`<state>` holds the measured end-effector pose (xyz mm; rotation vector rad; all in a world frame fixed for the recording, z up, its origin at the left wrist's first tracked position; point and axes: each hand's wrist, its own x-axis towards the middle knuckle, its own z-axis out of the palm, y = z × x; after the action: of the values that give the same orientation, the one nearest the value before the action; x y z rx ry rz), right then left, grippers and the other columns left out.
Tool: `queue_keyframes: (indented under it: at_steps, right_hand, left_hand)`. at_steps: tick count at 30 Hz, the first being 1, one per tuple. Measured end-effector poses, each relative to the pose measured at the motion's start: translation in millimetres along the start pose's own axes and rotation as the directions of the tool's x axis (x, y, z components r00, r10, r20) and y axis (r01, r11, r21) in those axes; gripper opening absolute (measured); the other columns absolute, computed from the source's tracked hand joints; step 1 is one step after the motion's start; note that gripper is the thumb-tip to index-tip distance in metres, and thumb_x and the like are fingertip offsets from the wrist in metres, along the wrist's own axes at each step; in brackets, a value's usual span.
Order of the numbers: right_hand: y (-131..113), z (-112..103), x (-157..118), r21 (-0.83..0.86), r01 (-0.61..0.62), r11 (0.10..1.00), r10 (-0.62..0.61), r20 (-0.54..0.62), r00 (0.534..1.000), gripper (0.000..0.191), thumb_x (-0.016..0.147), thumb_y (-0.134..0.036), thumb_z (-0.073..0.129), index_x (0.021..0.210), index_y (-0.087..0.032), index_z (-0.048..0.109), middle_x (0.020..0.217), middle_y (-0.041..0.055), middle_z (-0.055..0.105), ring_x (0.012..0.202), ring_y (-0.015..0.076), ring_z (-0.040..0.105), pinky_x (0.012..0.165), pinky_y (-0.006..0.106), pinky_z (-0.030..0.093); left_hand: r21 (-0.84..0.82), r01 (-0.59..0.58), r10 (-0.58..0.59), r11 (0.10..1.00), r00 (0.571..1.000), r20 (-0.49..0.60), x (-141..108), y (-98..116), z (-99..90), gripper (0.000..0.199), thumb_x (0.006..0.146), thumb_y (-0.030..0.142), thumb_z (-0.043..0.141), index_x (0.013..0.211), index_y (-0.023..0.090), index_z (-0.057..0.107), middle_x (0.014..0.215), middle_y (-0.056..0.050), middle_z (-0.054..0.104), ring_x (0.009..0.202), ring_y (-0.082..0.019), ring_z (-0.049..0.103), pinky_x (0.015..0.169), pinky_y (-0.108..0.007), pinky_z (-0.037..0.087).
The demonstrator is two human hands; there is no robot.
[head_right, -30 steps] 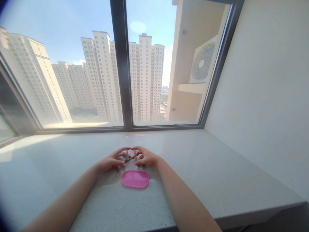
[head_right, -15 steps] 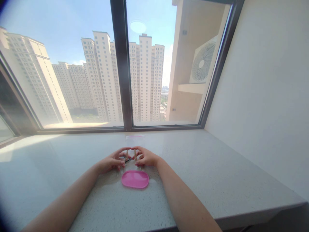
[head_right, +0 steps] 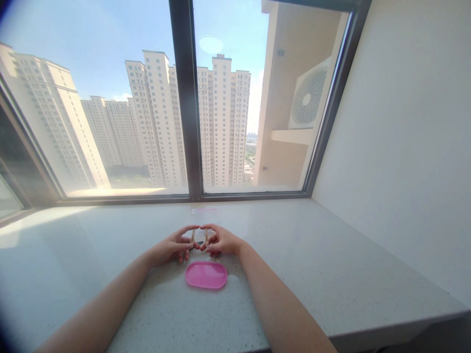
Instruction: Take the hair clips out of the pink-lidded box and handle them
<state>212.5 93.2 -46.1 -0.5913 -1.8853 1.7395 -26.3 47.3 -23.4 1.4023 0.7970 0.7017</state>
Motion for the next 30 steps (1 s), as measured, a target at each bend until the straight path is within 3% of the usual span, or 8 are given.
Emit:
queue_keyframes:
  at_steps: [13, 30]
  right_hand:
    - [-6.2, 3.8, -1.2, -0.058, -0.039, 0.998, 0.036, -0.055, 0.998, 0.076, 0.067, -0.035, 0.077, 0.13, -0.02, 0.038, 0.081, 0.0058, 0.071, 0.052, 0.0124, 0.061, 0.05, 0.022, 0.047]
    - [-6.7, 3.0, -0.3, -0.067, -0.039, 0.997, 0.036, -0.044, 0.998, 0.075, 0.068, -0.034, 0.076, 0.13, -0.02, 0.036, 0.078, 0.0049, 0.071, 0.05, 0.0124, 0.061, 0.049, 0.023, 0.047]
  left_hand:
    - [0.042, 0.019, -0.019, 0.999, 1.0, -0.002, -2.1, 5.9, 2.7, 0.071, 0.077, 0.029, 0.069, 0.137, 0.023, 0.033, 0.09, -0.01, 0.07, 0.052, -0.011, 0.06, 0.043, -0.017, 0.04]
    - [0.02, 0.031, -0.031, 0.999, 1.0, -0.002, -1.2, 2.7, 0.2, 0.077, 0.072, 0.031, 0.074, 0.137, 0.023, 0.035, 0.086, -0.01, 0.071, 0.051, -0.011, 0.061, 0.045, -0.018, 0.04]
